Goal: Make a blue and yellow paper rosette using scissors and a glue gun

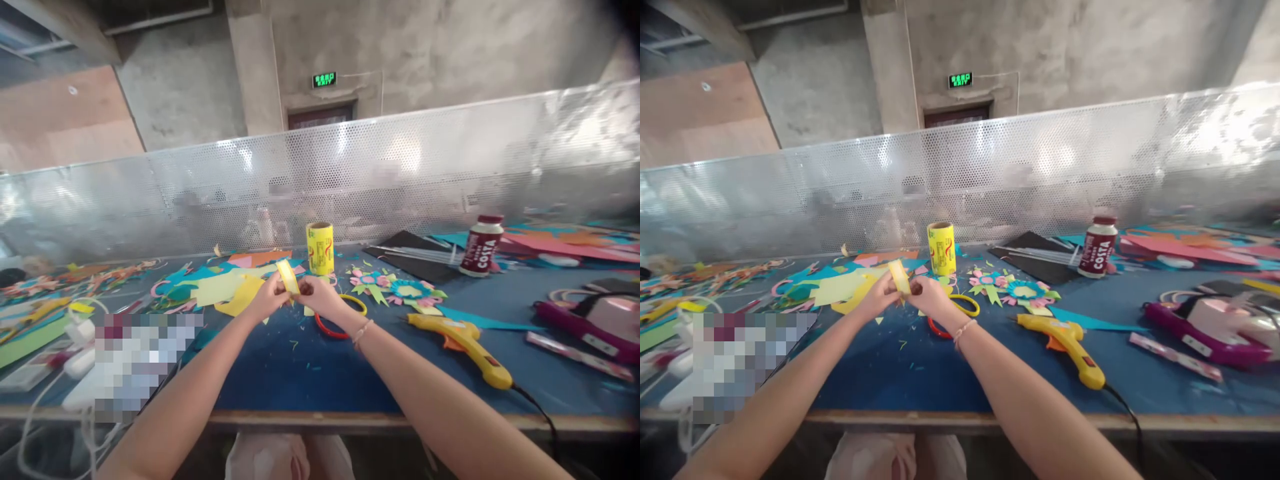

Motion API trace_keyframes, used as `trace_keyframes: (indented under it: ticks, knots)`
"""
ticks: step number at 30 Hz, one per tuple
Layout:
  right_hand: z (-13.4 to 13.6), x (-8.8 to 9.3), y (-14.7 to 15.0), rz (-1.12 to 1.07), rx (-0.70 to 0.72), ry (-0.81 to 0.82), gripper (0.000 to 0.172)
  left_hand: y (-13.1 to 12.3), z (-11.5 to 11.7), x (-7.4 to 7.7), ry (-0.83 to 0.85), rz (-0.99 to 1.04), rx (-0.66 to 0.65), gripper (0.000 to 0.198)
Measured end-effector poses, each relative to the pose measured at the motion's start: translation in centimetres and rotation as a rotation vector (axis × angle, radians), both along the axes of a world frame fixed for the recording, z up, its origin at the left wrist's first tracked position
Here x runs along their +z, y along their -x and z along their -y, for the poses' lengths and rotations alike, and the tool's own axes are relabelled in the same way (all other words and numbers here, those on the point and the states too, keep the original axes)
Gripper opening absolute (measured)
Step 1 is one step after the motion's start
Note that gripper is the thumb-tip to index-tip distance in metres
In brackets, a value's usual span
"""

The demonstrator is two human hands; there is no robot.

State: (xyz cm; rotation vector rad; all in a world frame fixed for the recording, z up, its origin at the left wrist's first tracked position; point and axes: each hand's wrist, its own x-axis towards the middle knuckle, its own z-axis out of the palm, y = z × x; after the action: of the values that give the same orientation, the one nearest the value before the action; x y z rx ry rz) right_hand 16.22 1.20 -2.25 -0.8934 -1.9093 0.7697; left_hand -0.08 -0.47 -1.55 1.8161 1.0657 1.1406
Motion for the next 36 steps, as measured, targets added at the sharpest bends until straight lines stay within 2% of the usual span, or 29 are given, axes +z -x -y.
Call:
trace_keyframes:
  ticks: [4,8,11,13,16,22,27,32,36]
  knots:
    - [-0.6,-0.3,0.3,-0.024,0.014,0.027,0.010,0.3,-0.3,0.0,-0.048,-0.052,0.014,0.043]
    - [-0.6,-0.3,0.4,-0.045,0.020,0.052,0.013,0.3,-0.8,0.2,-0.111,0.092,0.109,0.030]
    - [-0.1,-0.2,0.4,-0.048,0.037,0.103,0.020,0.0,-1.2,0.2,-0.076,0.252,0.181,0.026]
    - [0.2,-0.1,0.4,-0.040,0.074,0.148,0.028,-0.2,-1.3,0.0,-0.038,0.344,0.156,0.025]
    - [0.3,0.0,0.2,-0.090,0.127,0.233,0.035,-0.5,-1.0,0.0,0.001,0.382,0.053,0.024]
    - [0.5,0.8,-0.7,-0.568,0.175,0.434,0.034,-1.3,0.2,0.1,0.097,0.360,-0.110,0.046]
    - [1.2,1.4,-0.9,-0.718,0.159,0.481,0.033,-2.0,0.5,-0.5,0.168,0.301,-0.183,0.052]
    - [1.0,1.2,-1.2,-0.688,0.083,0.439,0.029,-2.3,0.3,-0.8,0.177,0.340,-0.178,0.045]
    - [0.5,0.9,-1.5,-0.637,0.063,0.406,0.030,-2.5,0.3,-0.7,0.198,0.363,-0.094,0.032]
